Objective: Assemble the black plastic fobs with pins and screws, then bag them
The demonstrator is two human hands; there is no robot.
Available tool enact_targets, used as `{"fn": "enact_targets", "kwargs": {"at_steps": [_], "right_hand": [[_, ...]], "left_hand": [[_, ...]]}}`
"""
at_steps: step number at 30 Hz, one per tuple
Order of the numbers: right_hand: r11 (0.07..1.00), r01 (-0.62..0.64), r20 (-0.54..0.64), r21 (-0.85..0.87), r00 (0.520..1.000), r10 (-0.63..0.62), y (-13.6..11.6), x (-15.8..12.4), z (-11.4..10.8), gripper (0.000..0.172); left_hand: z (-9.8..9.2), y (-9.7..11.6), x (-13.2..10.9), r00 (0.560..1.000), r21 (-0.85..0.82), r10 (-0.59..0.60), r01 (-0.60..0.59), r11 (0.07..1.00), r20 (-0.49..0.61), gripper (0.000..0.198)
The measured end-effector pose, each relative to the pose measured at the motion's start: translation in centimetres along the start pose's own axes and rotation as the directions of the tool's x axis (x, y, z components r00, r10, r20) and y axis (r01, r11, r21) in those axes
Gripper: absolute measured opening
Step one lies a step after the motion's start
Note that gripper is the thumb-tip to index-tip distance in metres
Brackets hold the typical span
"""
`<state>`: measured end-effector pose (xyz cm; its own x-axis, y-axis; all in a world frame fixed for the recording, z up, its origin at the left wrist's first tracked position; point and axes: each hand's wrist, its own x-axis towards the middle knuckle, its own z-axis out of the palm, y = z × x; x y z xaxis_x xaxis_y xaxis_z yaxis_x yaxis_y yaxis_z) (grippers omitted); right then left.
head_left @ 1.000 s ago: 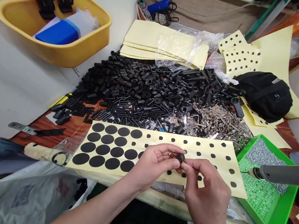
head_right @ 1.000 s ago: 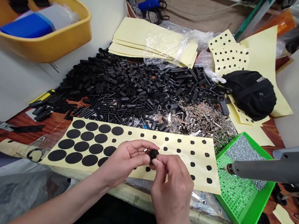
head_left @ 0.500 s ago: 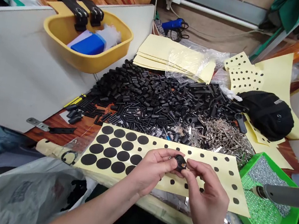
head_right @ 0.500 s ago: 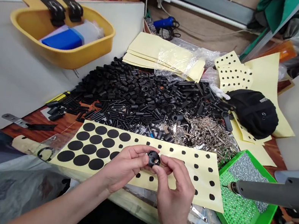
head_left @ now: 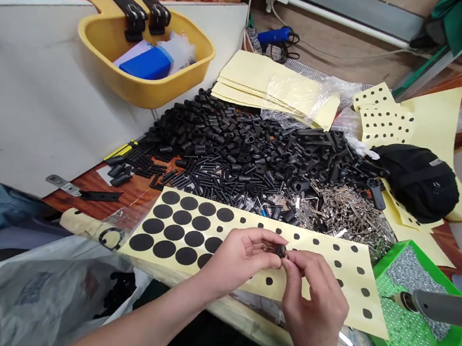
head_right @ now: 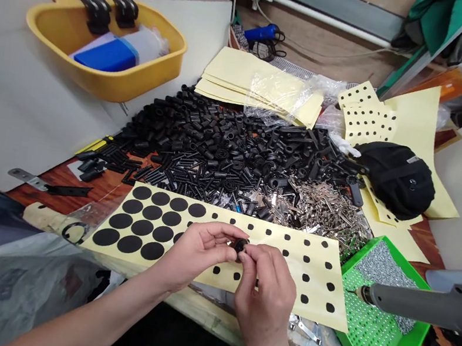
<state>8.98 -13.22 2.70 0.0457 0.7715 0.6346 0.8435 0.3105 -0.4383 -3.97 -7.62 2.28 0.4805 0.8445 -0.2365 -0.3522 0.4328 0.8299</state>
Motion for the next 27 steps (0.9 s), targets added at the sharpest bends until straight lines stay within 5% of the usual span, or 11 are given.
{"fn": "enact_targets", "kwargs": {"at_steps": [10, 22, 27], "right_hand": [[1.0, 0.017, 0.096, 0.022, 0.995, -0.019, 0.5, 0.6, -0.5, 0.014], [0.998, 0.024, 0.043, 0.055, 0.999, -0.027, -0.6, 0.5, -1.9, 0.016], [0.999, -0.021, 0.091, 0.028, 0.996, 0.019, 0.1, 0.8, -1.9, 0.011]], "left_hand": [[-0.1, -0.3, 0.4, 1.0, -0.016, -0.016, 0.016, 1.0, 0.007, 0.021], [0.1, -0.1, -0.2, 0.997, -0.066, -0.028, 0.033, 0.997, 0.076, 0.021], [-0.5, -0.3, 0.2, 0.976, -0.131, -0.119, 0.144, 0.981, 0.18, 0.041]]}}
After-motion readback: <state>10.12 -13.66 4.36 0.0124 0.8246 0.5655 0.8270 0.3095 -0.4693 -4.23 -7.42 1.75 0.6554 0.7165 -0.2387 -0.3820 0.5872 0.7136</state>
